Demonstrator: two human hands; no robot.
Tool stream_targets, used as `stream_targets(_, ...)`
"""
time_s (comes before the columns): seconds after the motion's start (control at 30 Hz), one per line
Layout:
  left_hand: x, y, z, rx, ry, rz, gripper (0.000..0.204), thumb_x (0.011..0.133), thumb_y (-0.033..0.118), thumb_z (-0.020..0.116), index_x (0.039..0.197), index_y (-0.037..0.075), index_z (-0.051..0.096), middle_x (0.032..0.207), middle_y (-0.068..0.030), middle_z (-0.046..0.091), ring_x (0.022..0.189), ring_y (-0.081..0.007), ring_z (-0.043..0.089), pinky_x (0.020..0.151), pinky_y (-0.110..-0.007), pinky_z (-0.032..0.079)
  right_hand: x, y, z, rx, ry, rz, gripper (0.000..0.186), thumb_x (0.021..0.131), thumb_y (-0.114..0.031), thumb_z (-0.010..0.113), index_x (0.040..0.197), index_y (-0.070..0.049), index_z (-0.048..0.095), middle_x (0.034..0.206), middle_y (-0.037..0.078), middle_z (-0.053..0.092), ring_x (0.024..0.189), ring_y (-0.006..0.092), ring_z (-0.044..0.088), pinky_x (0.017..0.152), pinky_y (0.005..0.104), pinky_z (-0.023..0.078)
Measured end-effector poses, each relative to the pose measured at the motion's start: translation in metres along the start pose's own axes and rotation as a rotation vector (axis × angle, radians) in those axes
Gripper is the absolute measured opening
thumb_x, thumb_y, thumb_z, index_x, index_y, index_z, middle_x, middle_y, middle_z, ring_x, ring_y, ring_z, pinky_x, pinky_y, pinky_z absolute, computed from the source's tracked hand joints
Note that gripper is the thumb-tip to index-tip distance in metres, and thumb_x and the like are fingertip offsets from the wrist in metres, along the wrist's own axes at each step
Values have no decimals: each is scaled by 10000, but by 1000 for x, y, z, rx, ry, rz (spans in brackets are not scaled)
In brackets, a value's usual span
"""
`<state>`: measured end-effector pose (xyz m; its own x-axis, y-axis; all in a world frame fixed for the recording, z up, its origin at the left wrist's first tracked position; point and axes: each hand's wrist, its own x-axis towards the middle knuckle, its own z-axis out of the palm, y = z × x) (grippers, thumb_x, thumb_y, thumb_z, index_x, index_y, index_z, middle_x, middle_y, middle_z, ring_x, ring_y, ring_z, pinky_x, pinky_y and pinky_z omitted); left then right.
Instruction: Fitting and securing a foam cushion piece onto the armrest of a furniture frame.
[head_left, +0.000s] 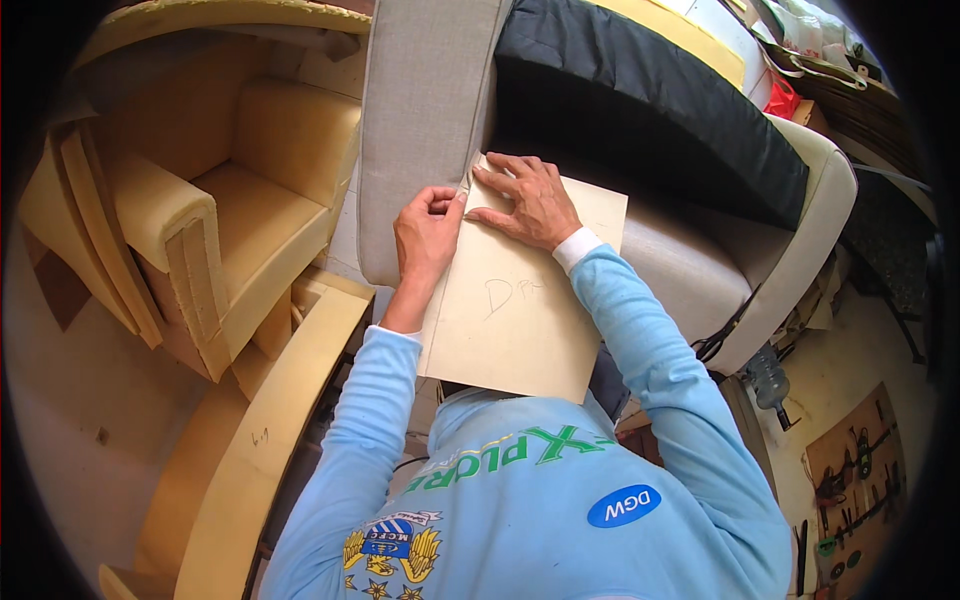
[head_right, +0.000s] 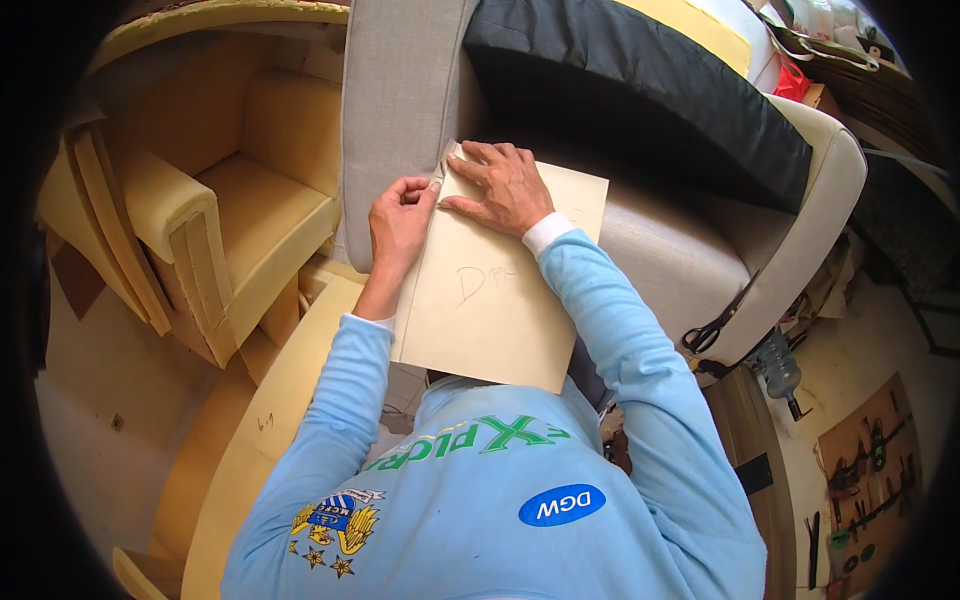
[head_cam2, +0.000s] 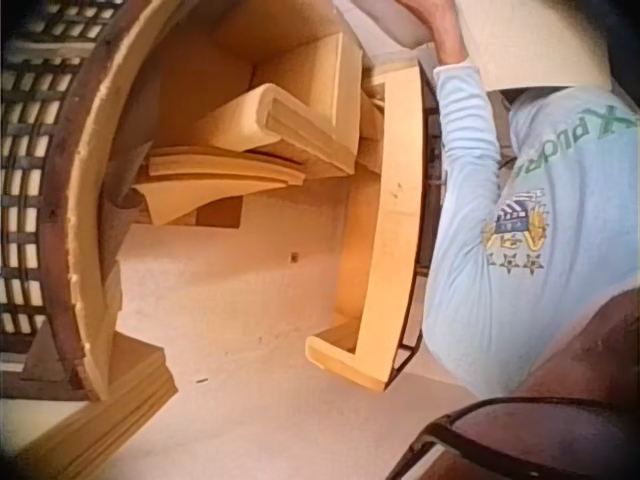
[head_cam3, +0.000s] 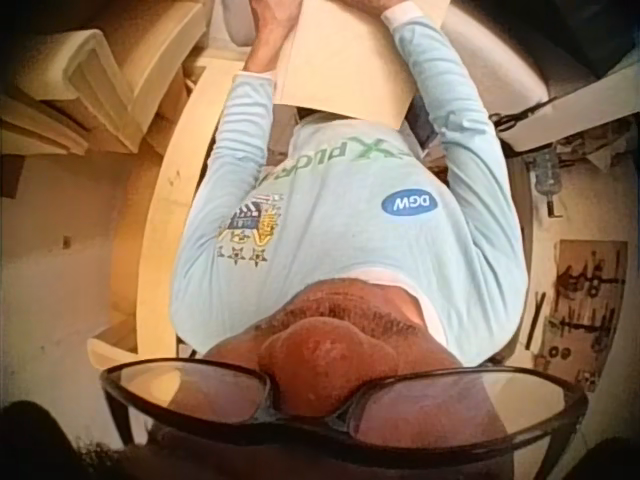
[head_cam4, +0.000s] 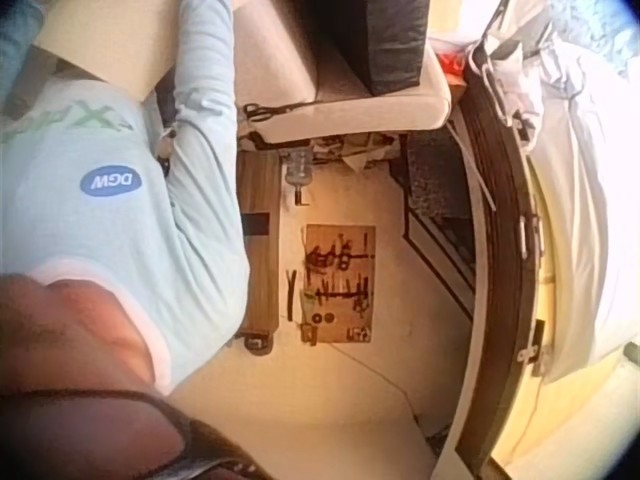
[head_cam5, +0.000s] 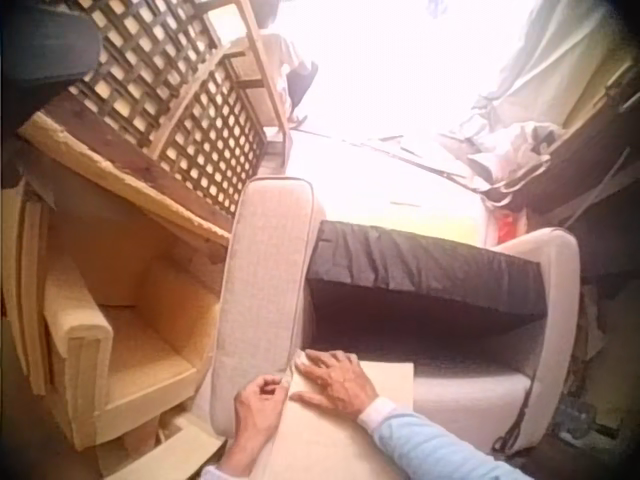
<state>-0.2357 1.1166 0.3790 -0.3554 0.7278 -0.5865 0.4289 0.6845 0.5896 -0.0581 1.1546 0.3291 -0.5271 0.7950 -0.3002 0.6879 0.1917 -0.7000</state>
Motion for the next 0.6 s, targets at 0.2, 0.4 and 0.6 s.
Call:
stream_targets(0.2, 6, 11, 1, 182, 35, 10, 245, 868, 260, 742, 930, 23, 727, 830, -84, 750, 747, -160, 699, 702, -301, 542, 5, 3, 3, 53, -14, -10, 632, 854, -571, 685, 1352, -185, 645, 1435, 92, 555, 1293, 277, 498, 1077, 415, 367)
stream_targets(0.4, 15, 22, -2, 335, -12, -73, 270, 815, 282, 739, 900, 26, 735, 830, -101, 755, 765, -190, 714, 732, -324, 550, 8, 6, 2, 141, -110, 39, 678, 850, -615, 655, 1346, -152, 646, 1424, 104, 571, 1276, 287, 516, 1057, 420, 371)
stream_targets(0.6, 21, 33, -4, 405, -67, -97, 257, 760, 278, 741, 860, 43, 765, 857, -147, 755, 813, -284, 729, 783, -364, 560, 10, 6, -4, 180, -188, 104, 689, 850, -633, 637, 1333, -143, 654, 1412, 110, 582, 1267, 301, 527, 1059, 435, 372)
